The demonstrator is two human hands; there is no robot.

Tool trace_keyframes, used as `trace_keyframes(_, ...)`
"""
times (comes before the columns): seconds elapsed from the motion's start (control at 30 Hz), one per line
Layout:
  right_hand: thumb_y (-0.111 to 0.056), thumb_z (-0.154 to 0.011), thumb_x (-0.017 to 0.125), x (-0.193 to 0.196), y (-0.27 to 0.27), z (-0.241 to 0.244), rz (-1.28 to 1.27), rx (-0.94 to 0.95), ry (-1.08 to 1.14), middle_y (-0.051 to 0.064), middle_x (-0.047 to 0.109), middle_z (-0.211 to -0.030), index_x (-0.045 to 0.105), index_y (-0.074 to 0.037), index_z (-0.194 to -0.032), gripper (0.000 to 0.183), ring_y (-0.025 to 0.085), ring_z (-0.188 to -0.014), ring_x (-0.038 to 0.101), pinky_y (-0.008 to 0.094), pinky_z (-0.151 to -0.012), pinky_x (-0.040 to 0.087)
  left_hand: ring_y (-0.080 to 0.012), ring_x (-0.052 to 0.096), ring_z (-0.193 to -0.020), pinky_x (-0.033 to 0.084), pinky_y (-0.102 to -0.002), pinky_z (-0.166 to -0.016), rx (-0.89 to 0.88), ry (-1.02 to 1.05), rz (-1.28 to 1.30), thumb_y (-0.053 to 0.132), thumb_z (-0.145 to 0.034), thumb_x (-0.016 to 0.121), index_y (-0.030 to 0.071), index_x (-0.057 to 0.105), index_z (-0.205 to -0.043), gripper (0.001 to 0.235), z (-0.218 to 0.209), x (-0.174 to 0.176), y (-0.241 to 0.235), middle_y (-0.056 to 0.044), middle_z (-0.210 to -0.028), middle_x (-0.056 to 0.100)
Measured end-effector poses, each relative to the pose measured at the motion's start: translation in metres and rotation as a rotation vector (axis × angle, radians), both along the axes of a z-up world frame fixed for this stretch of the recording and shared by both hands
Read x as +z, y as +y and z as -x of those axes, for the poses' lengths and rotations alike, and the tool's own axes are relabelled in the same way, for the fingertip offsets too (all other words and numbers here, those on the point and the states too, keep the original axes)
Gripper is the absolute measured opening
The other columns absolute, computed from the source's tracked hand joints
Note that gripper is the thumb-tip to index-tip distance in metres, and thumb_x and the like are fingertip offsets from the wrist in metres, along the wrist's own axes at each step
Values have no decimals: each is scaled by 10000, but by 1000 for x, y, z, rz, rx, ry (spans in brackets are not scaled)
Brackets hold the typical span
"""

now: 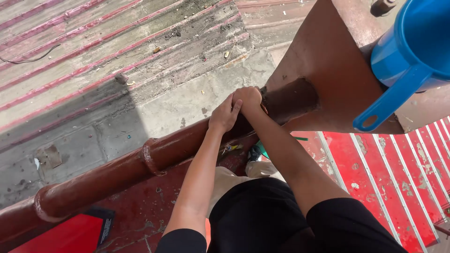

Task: Cleaning an outdoor staircase railing with a cloth and a container of water.

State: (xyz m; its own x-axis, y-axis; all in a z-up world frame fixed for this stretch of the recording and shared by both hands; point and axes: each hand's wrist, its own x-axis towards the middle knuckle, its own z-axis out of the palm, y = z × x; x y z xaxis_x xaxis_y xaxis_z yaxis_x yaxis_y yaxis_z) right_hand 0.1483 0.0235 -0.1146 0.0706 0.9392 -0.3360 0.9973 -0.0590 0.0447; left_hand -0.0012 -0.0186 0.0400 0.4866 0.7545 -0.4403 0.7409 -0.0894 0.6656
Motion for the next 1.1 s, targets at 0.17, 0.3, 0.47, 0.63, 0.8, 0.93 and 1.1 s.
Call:
trace_keyframes(0.17, -338, -962, 454, 70, -39, 0, -217, -48, 83, 32, 714, -896, 725, -190, -945, 310, 290, -928, 688, 471, -722, 503, -347, 409, -1475, 406, -511, -1182, -46, -13, -127, 785, -967, 260, 156, 252, -1647, 926, -7, 7, -13, -104, -1674, 333)
trace_keyframes(0.3, -281, -913, 488, 107, -63, -7, -402, -13, 202, 5, 670, -997, 651, -174, -1013, 219, 209, -1031, 644, 344, -753, 556, -326, 369, -1506, 404, -452, -1190, -59, -120, -182, 788, -935, 306, 131, 201, -1649, 976, -26, -6, -14, -137, -1685, 284)
trace_keyframes(0.47, -246, -917, 503, 171, -113, -30, -539, 188, 199, 64, 647, -1180, 643, -124, -1143, 293, 230, -1171, 571, 350, -939, 454, -383, 251, -1546, 270, -519, -1247, -70, -166, -269, 778, -888, 386, 83, 107, -1657, 1073, -49, 26, -53, -206, -1704, 165)
trace_keyframes(0.63, -261, -947, 499, 132, -154, -28, -716, 79, 427, 173, 582, -1409, 610, 5, -1326, 476, 343, -1301, 511, 455, -1085, 359, -353, 202, -1565, 97, -557, -1278, -169, -175, -482, 775, -876, 485, 131, 78, -1659, 1092, -48, -9, -84, -196, -1717, 105)
trace_keyframes(0.8, -339, -1002, 440, 117, -154, -37, -756, -15, 321, 84, 500, -1465, 552, -84, -1311, 416, 255, -1391, 449, 420, -1168, 307, -413, 193, -1564, 190, -594, -1249, -301, -283, -786, 744, -810, 612, 185, 216, -1654, 1087, -59, -31, -94, -194, -1679, 215)
trace_keyframes(0.93, -337, -1015, 425, 121, -148, -50, -707, -29, 352, 102, 550, -1361, 563, -71, -1262, 389, 264, -1351, 476, 437, -1179, 295, -402, 221, -1557, 230, -556, -1245, -262, -268, -790, 719, -857, 593, 130, 241, -1649, 1048, -70, -33, -85, -202, -1672, 237)
trace_keyframes(1.1, -354, -988, 467, 182, -121, -62, -568, -69, 345, 48, 592, -1251, 565, -120, -1332, 428, 198, -1290, 492, 413, -1159, 265, -377, 224, -1564, 203, -535, -1275, -189, -65, -418, 677, -1005, 351, -2, 276, -1581, 894, -86, -11, -44, -255, -1667, 231)
